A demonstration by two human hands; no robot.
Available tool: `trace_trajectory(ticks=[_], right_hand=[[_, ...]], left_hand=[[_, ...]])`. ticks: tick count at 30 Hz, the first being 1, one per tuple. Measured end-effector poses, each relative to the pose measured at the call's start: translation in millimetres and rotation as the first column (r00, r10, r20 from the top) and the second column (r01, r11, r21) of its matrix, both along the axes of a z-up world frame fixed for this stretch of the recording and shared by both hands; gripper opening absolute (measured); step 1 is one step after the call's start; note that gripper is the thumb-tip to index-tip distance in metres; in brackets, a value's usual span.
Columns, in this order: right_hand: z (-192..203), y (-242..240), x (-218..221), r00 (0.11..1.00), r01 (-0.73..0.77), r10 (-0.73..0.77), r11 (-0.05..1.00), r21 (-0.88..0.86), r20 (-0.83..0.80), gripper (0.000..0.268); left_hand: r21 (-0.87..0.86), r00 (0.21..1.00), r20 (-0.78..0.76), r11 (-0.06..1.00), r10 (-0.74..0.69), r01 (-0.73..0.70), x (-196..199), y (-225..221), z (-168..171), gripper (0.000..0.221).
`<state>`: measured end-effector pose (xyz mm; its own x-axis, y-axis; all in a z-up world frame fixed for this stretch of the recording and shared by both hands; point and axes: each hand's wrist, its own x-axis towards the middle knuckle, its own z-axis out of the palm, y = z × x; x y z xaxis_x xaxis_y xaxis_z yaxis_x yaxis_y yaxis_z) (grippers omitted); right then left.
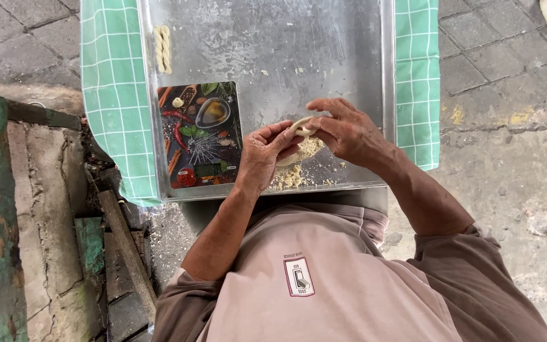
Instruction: Rolling, weighing, and twisting dough into specific shapes on a metal tray.
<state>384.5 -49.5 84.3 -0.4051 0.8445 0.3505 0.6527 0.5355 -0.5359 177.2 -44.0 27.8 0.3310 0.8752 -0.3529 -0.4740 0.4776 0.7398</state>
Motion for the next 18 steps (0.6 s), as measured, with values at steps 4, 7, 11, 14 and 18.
trace_trajectory(ticks=[4,7,11,14,18], right_hand=[[8,-6,-7,0.977,-0.056,0.030,0.991,-0.120,-0.211,0.013],[-2,-10,-7,0.934,-0.066,-0.036,0.961,-0.269,-0.356,0.014],[-16,-9,-7,0.795,-0.086,-0.301,0.803,-0.590,-0.527,0.017],[-14,-8,-16,0.709,-0.151,-0.451,0.654,-0.742,-0.542,0.031],[-22,-13,-20,0.765,-0.104,-0.386,0.717,-0.690,-0.516,0.016]], left_hand=[[0.023,0.999,-0.031,1.000,0.006,-0.005,-4,-3,-2,0.034],[0.035,0.998,-0.052,0.999,0.021,-0.019,-6,-7,8,0.029],[0.055,0.998,-0.039,0.997,0.058,-0.056,-8,-12,19,0.024],[0.035,0.995,-0.031,0.995,0.093,-0.092,-7,-12,3,0.026],[0.027,0.991,-0.025,0.991,0.132,-0.132,-11,-5,-10,0.027]])
